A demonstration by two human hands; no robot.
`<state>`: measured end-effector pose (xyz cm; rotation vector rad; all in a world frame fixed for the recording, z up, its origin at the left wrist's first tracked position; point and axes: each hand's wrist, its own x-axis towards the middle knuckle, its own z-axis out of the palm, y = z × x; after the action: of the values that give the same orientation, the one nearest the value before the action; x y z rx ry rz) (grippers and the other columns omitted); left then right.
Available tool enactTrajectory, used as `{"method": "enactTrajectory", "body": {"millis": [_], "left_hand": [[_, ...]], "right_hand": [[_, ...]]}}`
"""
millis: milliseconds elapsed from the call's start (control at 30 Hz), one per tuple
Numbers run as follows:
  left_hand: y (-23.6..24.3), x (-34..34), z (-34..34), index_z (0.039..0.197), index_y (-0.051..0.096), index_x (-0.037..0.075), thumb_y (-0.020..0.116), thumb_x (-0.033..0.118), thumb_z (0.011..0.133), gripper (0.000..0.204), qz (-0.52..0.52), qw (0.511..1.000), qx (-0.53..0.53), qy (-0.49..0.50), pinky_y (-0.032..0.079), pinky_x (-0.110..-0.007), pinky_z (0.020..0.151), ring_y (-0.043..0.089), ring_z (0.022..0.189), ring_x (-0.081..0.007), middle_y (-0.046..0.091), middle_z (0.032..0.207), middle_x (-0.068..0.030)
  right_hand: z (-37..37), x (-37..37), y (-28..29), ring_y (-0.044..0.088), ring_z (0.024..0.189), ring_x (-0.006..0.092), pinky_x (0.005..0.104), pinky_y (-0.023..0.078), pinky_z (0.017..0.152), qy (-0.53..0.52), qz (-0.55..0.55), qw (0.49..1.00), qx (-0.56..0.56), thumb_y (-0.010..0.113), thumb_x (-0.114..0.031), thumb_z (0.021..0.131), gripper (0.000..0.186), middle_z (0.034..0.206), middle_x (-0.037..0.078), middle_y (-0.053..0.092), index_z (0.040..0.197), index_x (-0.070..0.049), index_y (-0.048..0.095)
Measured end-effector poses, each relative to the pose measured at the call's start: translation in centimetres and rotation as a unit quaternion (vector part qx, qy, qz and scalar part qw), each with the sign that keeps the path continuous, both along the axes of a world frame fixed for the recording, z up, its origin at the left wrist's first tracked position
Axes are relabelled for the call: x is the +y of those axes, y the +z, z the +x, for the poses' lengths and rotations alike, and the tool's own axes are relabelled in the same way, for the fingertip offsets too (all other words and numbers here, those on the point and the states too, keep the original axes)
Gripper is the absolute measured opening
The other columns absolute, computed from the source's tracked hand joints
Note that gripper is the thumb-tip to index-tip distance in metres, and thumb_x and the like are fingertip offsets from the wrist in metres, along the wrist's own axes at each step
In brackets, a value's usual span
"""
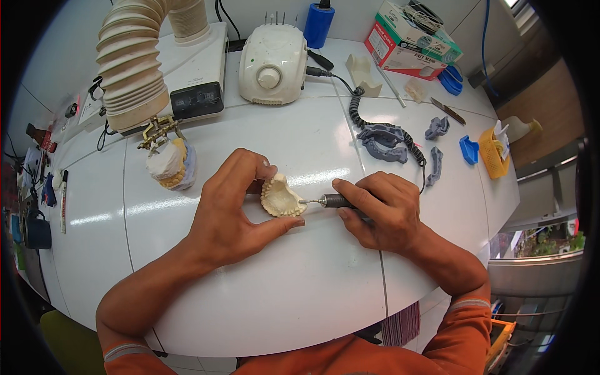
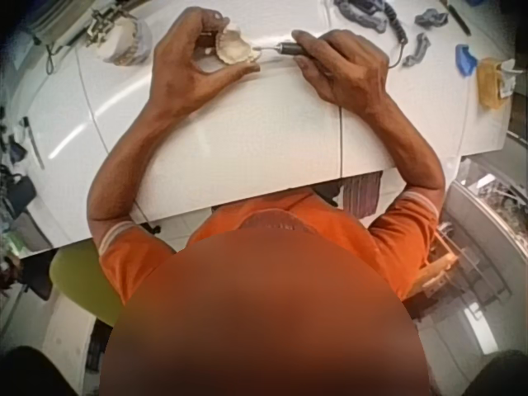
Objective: Polishing a dental cast or denture framework with a handheld rotary tool.
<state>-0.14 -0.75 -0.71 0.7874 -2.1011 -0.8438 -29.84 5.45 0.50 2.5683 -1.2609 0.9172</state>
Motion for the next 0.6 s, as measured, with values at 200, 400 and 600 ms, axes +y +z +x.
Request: {"method": "enactTrajectory", "body": {"millis": [200,400,600], "left_hand": [[0.19,0.05,0.0,0.129,0.06,0.001,0.109,0.018,0.075,0.075,-0.003,1.0,-0.006,0.0,0.067,-0.038,0.092,0.075,0.109,-0.0253,0.063,0.126,-0.0161],[0.14,0.05,-0.26,0.125,0.057,0.0,0.109,0.019,0.076,0.074,0.01,1.0,0.004,0.009,0.068,-0.038,0.091,0.075,0.106,-0.0268,0.062,0.123,-0.0165],[0.04,0.14,-0.26,0.121,0.055,-0.001,0.109,0.02,0.076,0.074,0.027,0.999,0.023,0.029,0.068,-0.039,0.087,0.075,0.103,-0.0278,0.061,0.119,-0.0162]], "right_hand": [[-0.15,0.16,0.05,0.064,0.067,0.0179,0.0343,0.05,0.059,0.011,0.02,1.0,0.011,0.092,-0.017,0.083,0.04,0.08,0.001,0.067,0.122,-0.009,0.085],[-0.17,0.13,-0.04,0.065,0.068,0.0186,0.0347,0.051,0.06,-0.007,0.005,1.0,-0.008,0.091,-0.017,0.083,0.04,0.081,0.002,0.067,0.122,-0.008,0.085],[-0.18,0.03,0.1,0.066,0.067,0.0206,0.0349,0.052,0.058,0.014,0.01,1.0,-0.003,0.088,-0.01,0.078,0.045,0.082,0.007,0.071,0.122,-0.001,0.084]]}}
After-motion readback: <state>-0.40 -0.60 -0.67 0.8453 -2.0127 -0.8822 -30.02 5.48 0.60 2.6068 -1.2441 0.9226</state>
